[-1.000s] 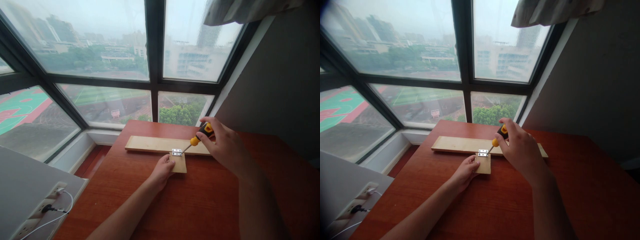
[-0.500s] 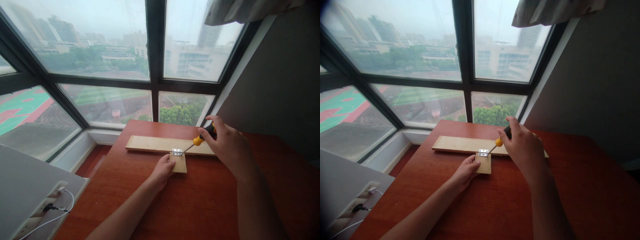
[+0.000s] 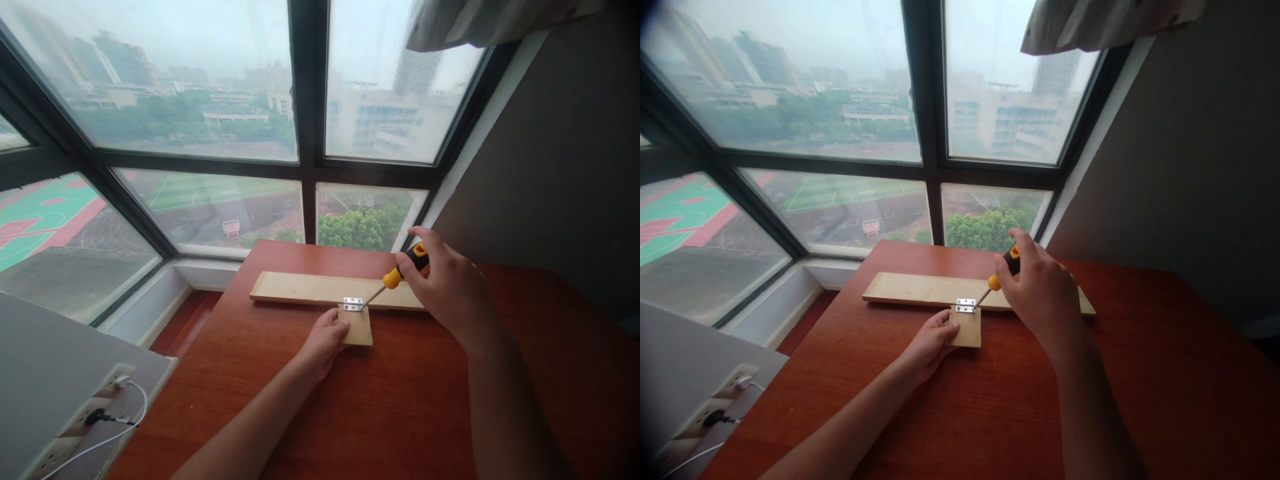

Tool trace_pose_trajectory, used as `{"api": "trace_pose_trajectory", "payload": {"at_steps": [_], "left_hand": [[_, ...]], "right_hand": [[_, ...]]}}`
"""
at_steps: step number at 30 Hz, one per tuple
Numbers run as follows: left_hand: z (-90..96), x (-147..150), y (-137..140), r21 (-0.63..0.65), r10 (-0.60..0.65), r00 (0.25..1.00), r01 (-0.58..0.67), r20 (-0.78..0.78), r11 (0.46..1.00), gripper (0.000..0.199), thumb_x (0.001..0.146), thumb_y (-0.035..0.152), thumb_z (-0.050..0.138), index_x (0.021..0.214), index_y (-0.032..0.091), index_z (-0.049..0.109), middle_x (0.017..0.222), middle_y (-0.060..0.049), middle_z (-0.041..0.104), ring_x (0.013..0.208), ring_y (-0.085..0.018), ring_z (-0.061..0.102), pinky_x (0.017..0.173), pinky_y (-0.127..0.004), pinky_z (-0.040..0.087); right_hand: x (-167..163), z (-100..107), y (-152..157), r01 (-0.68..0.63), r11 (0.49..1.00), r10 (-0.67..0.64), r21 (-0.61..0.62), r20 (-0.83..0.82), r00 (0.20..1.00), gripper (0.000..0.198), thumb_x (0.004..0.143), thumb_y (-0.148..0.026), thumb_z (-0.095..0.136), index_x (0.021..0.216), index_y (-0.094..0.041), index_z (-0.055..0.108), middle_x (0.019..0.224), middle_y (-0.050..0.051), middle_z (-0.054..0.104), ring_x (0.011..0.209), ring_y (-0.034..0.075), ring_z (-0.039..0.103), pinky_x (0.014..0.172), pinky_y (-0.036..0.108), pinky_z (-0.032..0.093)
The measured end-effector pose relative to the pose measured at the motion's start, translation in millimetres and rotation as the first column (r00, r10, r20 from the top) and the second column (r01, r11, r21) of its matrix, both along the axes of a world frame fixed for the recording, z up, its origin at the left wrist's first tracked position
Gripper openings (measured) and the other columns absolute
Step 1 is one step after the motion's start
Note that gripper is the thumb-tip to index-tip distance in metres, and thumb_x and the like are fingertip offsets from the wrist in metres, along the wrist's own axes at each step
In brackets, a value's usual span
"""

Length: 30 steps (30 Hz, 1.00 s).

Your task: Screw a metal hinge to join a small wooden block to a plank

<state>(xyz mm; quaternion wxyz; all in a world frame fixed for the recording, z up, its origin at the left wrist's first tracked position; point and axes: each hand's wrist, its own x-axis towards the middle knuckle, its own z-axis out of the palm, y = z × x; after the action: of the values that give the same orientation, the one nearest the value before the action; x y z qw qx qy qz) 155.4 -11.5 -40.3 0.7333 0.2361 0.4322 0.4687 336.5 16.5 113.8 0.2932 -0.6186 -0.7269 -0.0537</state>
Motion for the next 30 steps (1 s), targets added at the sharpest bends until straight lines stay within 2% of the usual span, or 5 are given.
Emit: {"api": "trace_pose_trajectory", "payload": {"at_steps": [4, 10, 16, 24, 30], "left_hand": [[2.0, 0.2, -0.8, 0.006, 0.000, 1.000, 0.000, 0.003, 1.000, 0.029, 0.070, 0.015, 0.069, 0.099, 0.013, 0.064, 0.101, -0.011, 0.069, 0.079, -0.016, 0.064, 0.067, -0.025, 0.050], [2.1, 0.3, -0.2, -0.004, -0.010, 1.000, 0.010, 0.000, 1.000, 0.027, 0.072, 0.013, 0.067, 0.099, 0.013, 0.063, 0.102, -0.011, 0.069, 0.079, -0.016, 0.064, 0.068, -0.025, 0.051], [-0.5, 0.4, 0.5, 0.012, -0.010, 1.000, 0.010, 0.002, 1.000, 0.028, 0.072, 0.015, 0.068, 0.099, 0.014, 0.063, 0.101, -0.012, 0.070, 0.081, -0.018, 0.066, 0.067, -0.026, 0.051], [-3.9, -0.1, 1.0, 0.007, -0.012, 1.000, 0.012, 0.008, 1.000, 0.032, 0.071, 0.018, 0.072, 0.101, 0.014, 0.064, 0.100, -0.012, 0.070, 0.081, -0.019, 0.066, 0.068, -0.027, 0.051], [0.6, 0.3, -0.1, 0.002, -0.007, 1.000, 0.007, 0.007, 1.000, 0.031, 0.071, 0.015, 0.070, 0.102, 0.013, 0.064, 0.101, -0.012, 0.070, 0.079, -0.018, 0.066, 0.069, -0.026, 0.052]], "right_hand": [[1.0, 1.1, 0.7, -0.186, 0.981, 0.175, -0.057, -0.161, 0.971, 0.053, 0.088, -0.032, 0.049, 0.140, -0.024, 0.040, 0.111, 0.008, 0.067, 0.072, 0.020, 0.065, 0.067, 0.034, 0.049], [-5.0, -6.5, 7.7, -0.017, 0.997, 0.020, 0.078, -0.036, 0.999, 0.049, 0.089, -0.050, 0.050, 0.130, -0.023, 0.052, 0.097, 0.008, 0.069, 0.074, 0.026, 0.064, 0.064, 0.037, 0.047], [-8.2, -8.9, 9.2, -0.282, 0.959, 0.278, 0.017, -0.247, 0.928, 0.050, 0.091, -0.032, 0.045, 0.140, -0.025, 0.038, 0.117, 0.009, 0.064, 0.081, 0.021, 0.064, 0.069, 0.034, 0.051], [-10.1, -12.3, 11.3, 0.005, 0.993, -0.004, 0.120, -0.009, 1.000, 0.046, 0.089, -0.053, 0.049, 0.124, -0.023, 0.052, 0.100, 0.009, 0.069, 0.076, 0.027, 0.064, 0.061, 0.035, 0.045], [-5.1, -6.1, 6.7, -0.185, 0.983, 0.183, 0.003, -0.147, 0.972, 0.047, 0.090, -0.035, 0.047, 0.135, -0.023, 0.042, 0.114, 0.009, 0.066, 0.079, 0.023, 0.065, 0.066, 0.034, 0.048]]}}
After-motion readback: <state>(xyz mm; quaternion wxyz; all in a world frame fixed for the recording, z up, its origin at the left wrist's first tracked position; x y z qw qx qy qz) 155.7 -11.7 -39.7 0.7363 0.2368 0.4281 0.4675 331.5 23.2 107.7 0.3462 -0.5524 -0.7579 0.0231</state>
